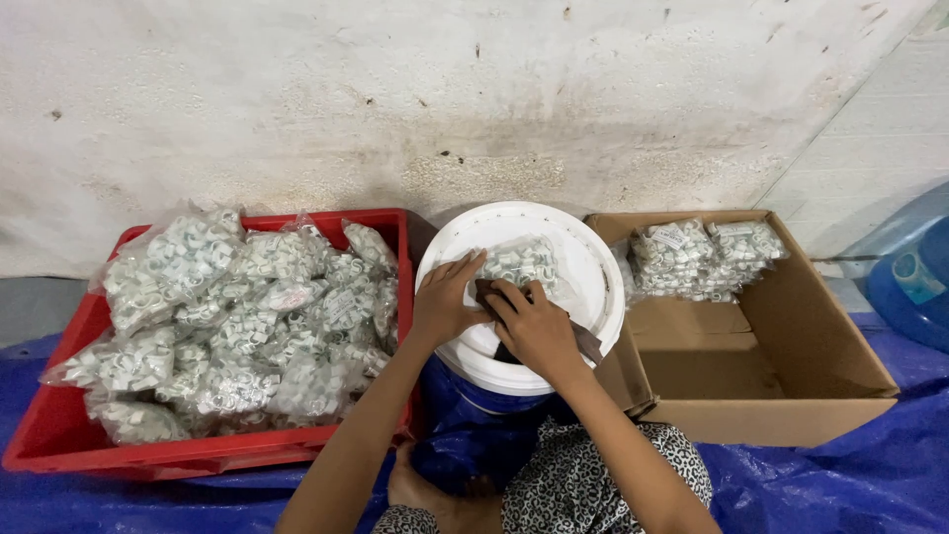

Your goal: Cleaning small plastic bags containing components using a cloth and transferring them from a bin to a box.

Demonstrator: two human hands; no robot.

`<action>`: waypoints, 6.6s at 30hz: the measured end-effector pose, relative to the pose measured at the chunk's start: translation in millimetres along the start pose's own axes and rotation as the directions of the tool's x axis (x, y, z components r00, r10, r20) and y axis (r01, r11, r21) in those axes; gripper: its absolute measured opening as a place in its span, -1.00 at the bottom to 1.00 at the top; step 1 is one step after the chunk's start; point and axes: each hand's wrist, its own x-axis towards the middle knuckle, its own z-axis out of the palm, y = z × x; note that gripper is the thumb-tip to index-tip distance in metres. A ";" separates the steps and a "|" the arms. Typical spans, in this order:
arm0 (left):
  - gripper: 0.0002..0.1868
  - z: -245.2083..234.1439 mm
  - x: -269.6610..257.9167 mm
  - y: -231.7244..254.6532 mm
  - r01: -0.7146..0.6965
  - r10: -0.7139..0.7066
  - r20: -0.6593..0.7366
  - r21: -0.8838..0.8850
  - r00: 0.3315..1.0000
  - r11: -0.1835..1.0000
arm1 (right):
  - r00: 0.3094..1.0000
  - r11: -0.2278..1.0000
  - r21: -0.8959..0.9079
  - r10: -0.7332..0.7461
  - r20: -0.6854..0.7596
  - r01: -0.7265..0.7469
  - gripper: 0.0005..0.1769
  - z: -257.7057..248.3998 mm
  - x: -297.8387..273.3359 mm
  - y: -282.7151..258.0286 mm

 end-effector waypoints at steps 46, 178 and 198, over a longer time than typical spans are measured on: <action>0.02 -1.6 -1.9 0.8 -0.012 0.012 -0.017 -0.036 1.000 0.999 | 0.912 0.910 0.192 0.393 -0.115 -0.368 -0.76 -3.9 -12.1 55.2; 0.07 5.7 -8.1 15.0 0.002 0.000 -0.069 0.035 0.998 0.999 | 0.945 0.966 0.149 -0.240 0.224 0.210 -0.72 -9.6 49.5 81.0; 0.03 -1.3 -13.5 24.6 0.034 -0.037 -0.092 -0.039 0.995 0.999 | 0.981 0.979 0.174 0.075 0.180 -0.107 -0.65 8.1 21.7 102.2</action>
